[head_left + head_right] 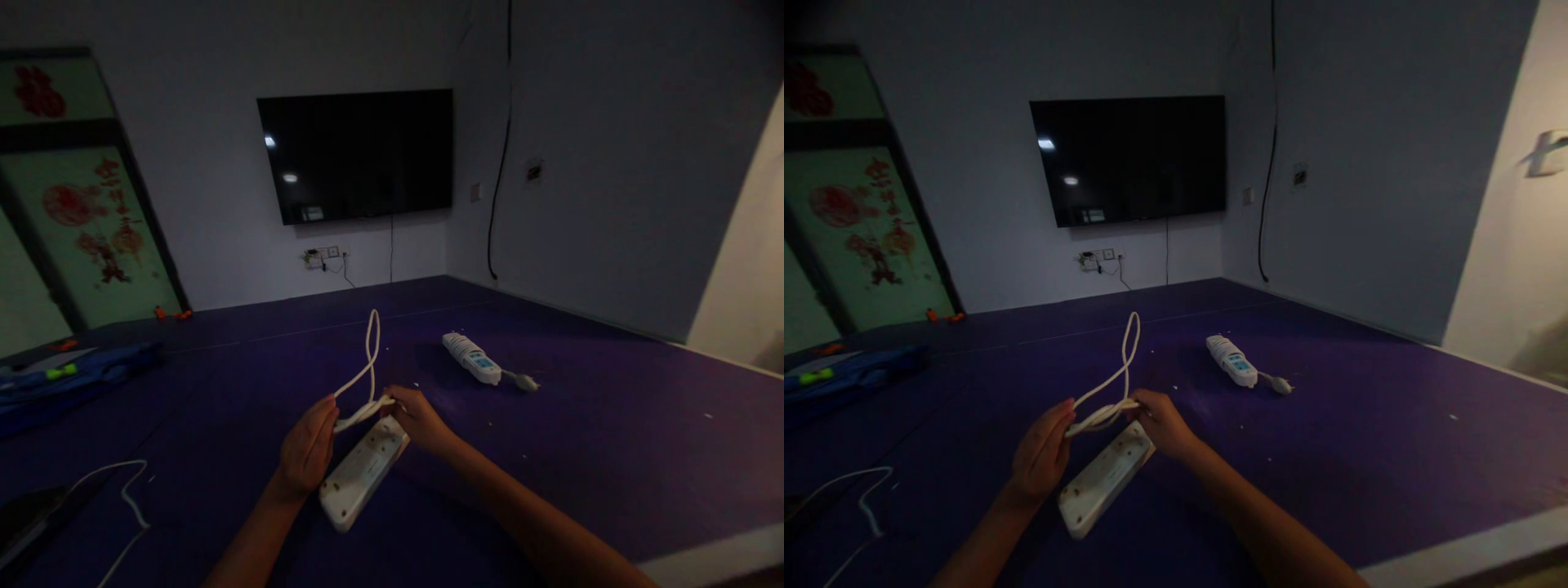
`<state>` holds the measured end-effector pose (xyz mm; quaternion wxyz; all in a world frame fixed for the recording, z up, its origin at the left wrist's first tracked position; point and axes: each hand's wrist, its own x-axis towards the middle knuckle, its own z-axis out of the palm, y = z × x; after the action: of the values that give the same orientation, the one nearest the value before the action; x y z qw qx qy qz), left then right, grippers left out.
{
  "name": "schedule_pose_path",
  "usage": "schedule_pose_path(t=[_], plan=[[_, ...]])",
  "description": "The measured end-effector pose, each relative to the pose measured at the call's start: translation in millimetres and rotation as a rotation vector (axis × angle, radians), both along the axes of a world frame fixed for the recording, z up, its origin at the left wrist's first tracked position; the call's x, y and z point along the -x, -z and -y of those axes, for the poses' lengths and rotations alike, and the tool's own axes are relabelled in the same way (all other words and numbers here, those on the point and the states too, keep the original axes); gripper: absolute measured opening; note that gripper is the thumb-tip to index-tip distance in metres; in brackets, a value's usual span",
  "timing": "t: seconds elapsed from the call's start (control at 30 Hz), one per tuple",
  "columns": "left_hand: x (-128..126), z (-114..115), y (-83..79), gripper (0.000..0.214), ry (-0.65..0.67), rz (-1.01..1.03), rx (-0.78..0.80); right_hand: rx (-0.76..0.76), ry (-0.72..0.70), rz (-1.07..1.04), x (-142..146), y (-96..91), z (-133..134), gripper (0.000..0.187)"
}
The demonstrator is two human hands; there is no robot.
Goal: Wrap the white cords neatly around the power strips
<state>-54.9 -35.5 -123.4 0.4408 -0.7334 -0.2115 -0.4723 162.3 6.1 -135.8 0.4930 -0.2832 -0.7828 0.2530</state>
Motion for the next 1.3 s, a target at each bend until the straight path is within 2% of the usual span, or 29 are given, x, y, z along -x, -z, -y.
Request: schedule_pose_path(t=[0.37, 0.5, 0.6, 0.67, 0.73, 0.83, 0.9, 0.97, 1.07, 1.2, 1.3], plan=[[9, -16, 10.2, 0.032, 0.011, 0.100, 0.114, 0.126, -0.001, -0.015, -1, -5.6, 3, 0.016], [7, -18, 12.7, 0.023, 0.012, 0.162, 0.180, 0.189, -0.015, -0.055, -4, -7.4, 2, 0.037], [4, -20, 14.4, 0.024, 0.025, 0.228, 0.231, 0.261, -0.033, -0.199, -6, -5.2, -4, 0.055], [4, -22, 15.8, 0.028, 0.037, 0.247, 0.252, 0.304, 0.033, -0.297, -9, -1.4, -11, 0.059], [5, -23, 17.3, 0.032, 0.067, 0.215, 0.258, 0.244, 0.180, -0.310, -15, 3.1, -20, 0.052], [6, -21, 18.4, 0.037, 0.126, 0.091, 0.255, 0.017, 0.438, -0.132, -28, 8.4, -29, 0.036], [4, -17, 17.3, 0.040, 0.143, 0.025, 0.254, -0.053, 0.515, 0.036, -35, 9.9, -32, 0.032], [2, -13, 15.1, 0.043, 0.146, -0.003, 0.250, -0.040, 0.503, 0.173, -38, 10.0, -31, 0.032], [-1, -9, 12.1, 0.042, 0.158, -0.023, 0.239, 0.026, 0.412, 0.301, -36, 9.0, -29, 0.034], [-1, -8, 11.1, 0.041, 0.163, -0.026, 0.233, 0.087, 0.279, 0.367, -31, 7.7, -26, 0.035], [-1, -8, 11.1, 0.044, 0.128, -0.011, 0.219, 0.093, 0.253, 0.346, -31, 7.8, -26, 0.036]])
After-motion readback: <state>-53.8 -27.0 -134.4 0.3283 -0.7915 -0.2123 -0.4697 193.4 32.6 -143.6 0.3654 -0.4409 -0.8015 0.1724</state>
